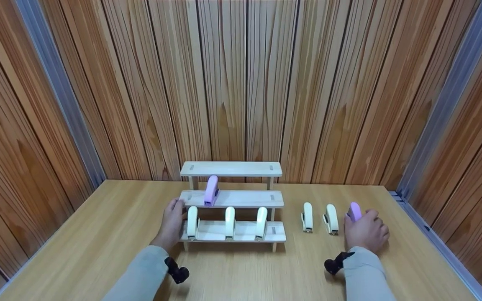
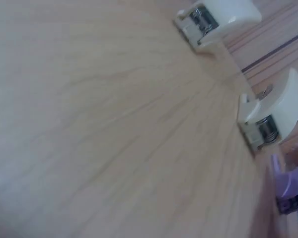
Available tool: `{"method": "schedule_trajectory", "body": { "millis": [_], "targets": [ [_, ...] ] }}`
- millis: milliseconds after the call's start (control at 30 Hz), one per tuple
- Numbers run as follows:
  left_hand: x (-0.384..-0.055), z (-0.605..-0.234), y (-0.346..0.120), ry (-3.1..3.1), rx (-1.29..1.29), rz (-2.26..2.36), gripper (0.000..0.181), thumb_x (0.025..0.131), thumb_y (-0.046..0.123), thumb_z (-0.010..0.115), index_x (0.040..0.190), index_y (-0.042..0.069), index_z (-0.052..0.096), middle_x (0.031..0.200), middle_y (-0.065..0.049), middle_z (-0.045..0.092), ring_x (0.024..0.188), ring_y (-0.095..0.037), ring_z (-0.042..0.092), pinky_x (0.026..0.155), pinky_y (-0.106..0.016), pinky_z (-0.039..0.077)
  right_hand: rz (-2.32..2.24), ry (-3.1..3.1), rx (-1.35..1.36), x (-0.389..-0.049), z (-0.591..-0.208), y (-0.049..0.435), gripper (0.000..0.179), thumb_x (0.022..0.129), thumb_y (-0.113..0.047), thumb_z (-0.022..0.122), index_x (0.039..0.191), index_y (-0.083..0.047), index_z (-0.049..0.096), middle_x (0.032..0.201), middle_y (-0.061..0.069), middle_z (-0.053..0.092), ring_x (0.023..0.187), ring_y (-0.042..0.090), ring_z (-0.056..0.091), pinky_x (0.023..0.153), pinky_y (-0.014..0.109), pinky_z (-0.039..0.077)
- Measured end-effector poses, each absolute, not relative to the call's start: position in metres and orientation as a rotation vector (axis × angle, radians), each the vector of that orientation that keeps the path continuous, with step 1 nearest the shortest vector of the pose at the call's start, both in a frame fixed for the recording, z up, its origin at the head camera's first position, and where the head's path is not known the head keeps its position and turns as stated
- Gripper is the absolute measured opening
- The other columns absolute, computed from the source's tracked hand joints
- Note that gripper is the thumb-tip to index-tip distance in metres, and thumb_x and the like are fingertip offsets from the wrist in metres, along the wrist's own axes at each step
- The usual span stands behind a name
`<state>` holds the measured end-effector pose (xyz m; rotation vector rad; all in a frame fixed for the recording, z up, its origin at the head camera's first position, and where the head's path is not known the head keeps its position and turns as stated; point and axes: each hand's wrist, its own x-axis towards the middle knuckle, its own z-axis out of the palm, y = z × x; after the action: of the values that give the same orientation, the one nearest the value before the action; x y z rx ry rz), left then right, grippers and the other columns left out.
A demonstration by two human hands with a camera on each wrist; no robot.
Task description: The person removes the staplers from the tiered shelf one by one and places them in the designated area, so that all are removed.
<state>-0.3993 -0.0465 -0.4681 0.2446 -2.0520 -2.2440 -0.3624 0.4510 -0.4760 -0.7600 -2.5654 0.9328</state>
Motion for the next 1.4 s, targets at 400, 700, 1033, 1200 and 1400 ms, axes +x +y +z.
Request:
{"method": "schedule_trajectory", "body": {
  "millis": [400,700,1033,1200,1400],
  "targets": [
    [-0.402,-0.464,-0.049,-2.055,0.275,-2.239,0.032,0.107,0.033,0.04,0.128,0.014,0.055,0.134,-0.008,0.053,0.128,-0.027,0.047,0.111,-0.048,0.04,0.926,-2.44,-0.523,-0.368,-0.42,0.403,0.072,0.097,-0.038,0.059,0.148,0.005,0.033,0.14,0.034,0.047,0.126,0.052,0.037,0.106,0.064,0.025],
    [-0.402,-0.469,-0.048,-2.063,0.271,-2.231,0.034,0.107,0.032,0.039,0.132,0.014,0.054,0.139,-0.008,0.053,0.131,-0.027,0.047,0.113,-0.048,0.04,1.04,-2.391,-0.437,-0.37,-0.405,0.354,0.069,0.096,-0.043,0.062,0.146,-0.003,0.036,0.137,0.024,0.052,0.121,0.044,0.041,0.098,0.058,0.034],
    [-0.398,-0.47,-0.048,-2.071,0.28,-2.225,0.032,0.107,0.031,0.04,0.13,0.014,0.055,0.134,-0.008,0.054,0.126,-0.027,0.049,0.11,-0.048,0.042,1.107,-2.288,-0.32,-0.374,-0.397,0.284,0.057,0.094,-0.041,0.067,0.133,-0.004,0.047,0.125,0.019,0.06,0.115,0.041,0.05,0.095,0.053,0.039],
    [-0.398,-0.468,-0.047,-2.069,0.266,-2.22,0.034,0.107,0.031,0.04,0.133,0.014,0.054,0.138,-0.007,0.053,0.13,-0.027,0.048,0.112,-0.049,0.04,1.148,-2.287,-0.29,-0.374,-0.398,0.255,0.056,0.093,-0.04,0.069,0.131,-0.004,0.049,0.125,0.018,0.062,0.117,0.04,0.052,0.099,0.053,0.039],
    [-0.398,-0.466,-0.044,-2.083,0.262,-2.226,0.037,0.107,0.034,0.039,0.135,0.013,0.052,0.145,-0.009,0.048,0.137,-0.029,0.042,0.115,-0.051,0.036,1.163,-2.311,-0.286,-0.374,-0.402,0.228,0.059,0.092,-0.045,0.068,0.132,-0.006,0.05,0.129,0.015,0.059,0.12,0.038,0.05,0.1,0.051,0.038]
  ]
}}
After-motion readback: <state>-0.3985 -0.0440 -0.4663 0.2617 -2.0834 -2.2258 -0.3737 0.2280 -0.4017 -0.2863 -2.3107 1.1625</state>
